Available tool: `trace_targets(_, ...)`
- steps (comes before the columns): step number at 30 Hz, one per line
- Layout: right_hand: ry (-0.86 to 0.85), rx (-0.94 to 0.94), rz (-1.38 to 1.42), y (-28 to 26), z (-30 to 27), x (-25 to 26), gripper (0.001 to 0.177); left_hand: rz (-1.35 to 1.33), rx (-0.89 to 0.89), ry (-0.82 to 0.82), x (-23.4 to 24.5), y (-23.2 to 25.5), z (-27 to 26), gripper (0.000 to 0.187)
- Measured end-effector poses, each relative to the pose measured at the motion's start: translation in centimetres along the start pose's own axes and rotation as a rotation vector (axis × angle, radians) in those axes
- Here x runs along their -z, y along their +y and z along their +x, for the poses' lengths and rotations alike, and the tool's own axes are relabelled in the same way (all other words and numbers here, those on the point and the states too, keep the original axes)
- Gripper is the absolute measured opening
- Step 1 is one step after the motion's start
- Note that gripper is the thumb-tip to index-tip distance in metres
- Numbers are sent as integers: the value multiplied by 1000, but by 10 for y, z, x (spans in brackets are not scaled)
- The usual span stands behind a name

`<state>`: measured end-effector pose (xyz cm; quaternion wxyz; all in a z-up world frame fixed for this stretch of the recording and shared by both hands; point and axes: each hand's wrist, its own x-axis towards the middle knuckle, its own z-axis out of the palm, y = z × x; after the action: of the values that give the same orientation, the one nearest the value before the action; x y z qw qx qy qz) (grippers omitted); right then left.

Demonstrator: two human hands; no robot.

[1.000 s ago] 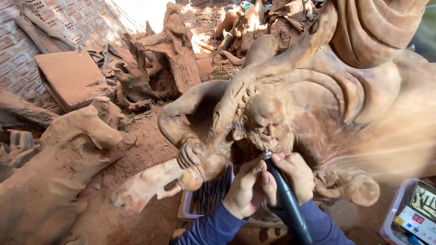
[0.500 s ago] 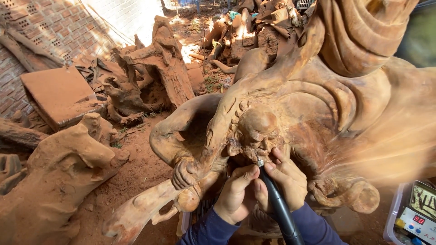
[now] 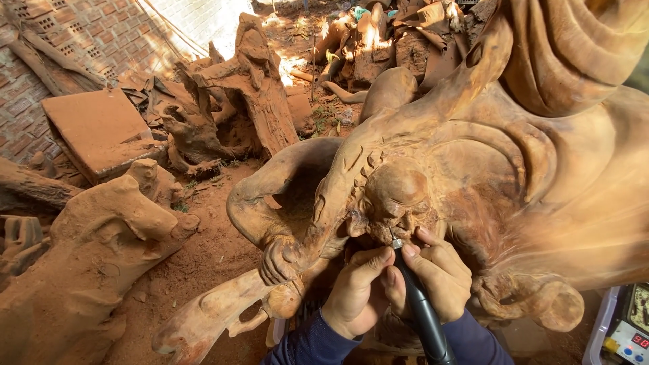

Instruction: The person carves details into a large wooden statue using a rotary tool, occasionally adjusting settings on a control box and handling small bits.

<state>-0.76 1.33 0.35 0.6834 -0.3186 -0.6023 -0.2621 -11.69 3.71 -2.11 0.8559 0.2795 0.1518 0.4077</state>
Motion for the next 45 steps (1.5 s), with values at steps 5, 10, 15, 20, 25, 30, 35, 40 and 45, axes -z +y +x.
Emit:
trace_targets(5,5,9,-43,1,-4,-3,24,-86,22,34,2,0,2,19)
trace_targets(10,1,9,-47,1,-4,-2,23,-91,2,30,2,0,4,15)
trace_targets(15,-16,-3,-51,3,-7,-2,24,-70,-47,24,5,-2,5,13)
trace_targets(20,17,9,-50,0,-4,-4,25,-60,-28,39,3,0,4,26)
trace_targets(25,-6,11,-56,3,-6,-1,25,-73,6,27,0,2,2,28)
trace_targets(30,-3,9,-42,3,-6,-1,25,-69,-33,32,1,0,3,15)
trace_targets(35,-6,19,-49,3,-3,-1,25,-97,-41,61,5,-2,4,9)
trace_targets(40,-19,8,-50,4,-5,1,25,-85,-39,45,6,-3,5,16)
trace_targets(45,0,21,-51,4,-4,-2,24,-110,-19,51,8,-4,5,12)
